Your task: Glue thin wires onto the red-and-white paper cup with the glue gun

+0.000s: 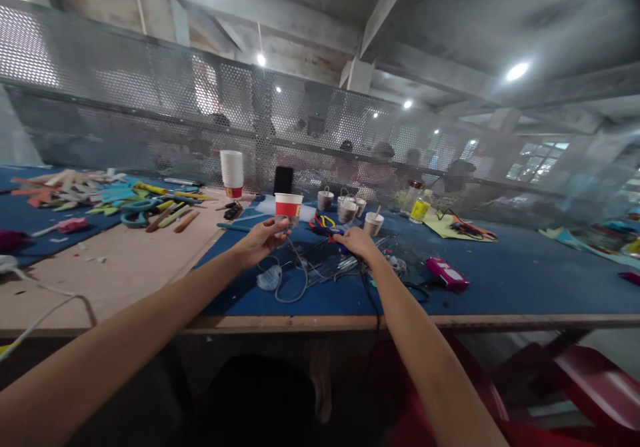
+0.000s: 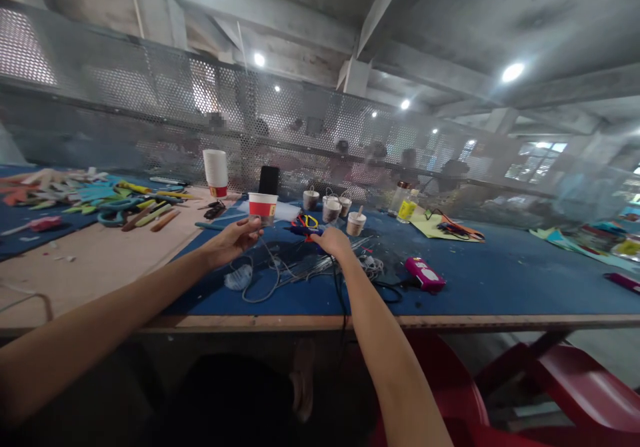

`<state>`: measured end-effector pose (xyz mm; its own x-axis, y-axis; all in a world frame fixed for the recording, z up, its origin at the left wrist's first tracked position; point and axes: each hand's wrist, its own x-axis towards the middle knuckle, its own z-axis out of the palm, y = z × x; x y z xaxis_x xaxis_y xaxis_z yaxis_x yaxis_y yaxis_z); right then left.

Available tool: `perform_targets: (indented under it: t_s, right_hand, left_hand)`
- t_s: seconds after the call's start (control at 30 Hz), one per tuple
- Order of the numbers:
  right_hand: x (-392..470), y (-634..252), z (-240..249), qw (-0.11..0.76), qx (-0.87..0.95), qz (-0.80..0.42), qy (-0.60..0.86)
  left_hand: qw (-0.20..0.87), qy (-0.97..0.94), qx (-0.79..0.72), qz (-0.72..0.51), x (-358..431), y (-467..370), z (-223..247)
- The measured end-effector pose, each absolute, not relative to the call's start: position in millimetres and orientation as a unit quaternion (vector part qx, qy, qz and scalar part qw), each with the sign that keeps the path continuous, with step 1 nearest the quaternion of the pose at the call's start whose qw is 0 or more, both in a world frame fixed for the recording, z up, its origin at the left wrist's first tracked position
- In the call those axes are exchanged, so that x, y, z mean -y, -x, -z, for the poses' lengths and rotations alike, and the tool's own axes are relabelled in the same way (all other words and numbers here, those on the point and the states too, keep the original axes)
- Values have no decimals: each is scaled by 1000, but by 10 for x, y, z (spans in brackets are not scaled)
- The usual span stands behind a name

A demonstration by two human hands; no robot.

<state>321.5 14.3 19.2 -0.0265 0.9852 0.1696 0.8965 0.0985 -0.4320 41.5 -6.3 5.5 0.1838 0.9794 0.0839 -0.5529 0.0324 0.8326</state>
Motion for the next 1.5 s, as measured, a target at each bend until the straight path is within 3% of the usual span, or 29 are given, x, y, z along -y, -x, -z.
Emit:
perform_targets:
  t_s: [0.23, 0.37, 0.43, 0.7, 1.2, 1.5]
  right_hand:
    - [-176, -3360, -371, 423, 614, -93, 660]
    - [-107, -3229, -413, 610, 552, -256, 508]
    - [-37, -3139, -448, 648, 540, -341, 414]
    - [221, -2823, -580, 577, 631, -407, 321]
    - [324, -2777, -183, 470, 714, -338, 395]
    - [281, -2774, -106, 461, 759, -208, 410]
  left_hand:
    - [667, -382, -275, -578, 87, -413, -94]
    - [669, -384, -278, -573, 110, -415, -99]
    - [670, -386, -280, -570, 113, -418, -98]
    - [675, -364, -285, -575, 59, -379, -91]
    - [668, -376, -306, -564, 64, -377, -79]
    - [672, -376, -303, -562, 104, -399, -115]
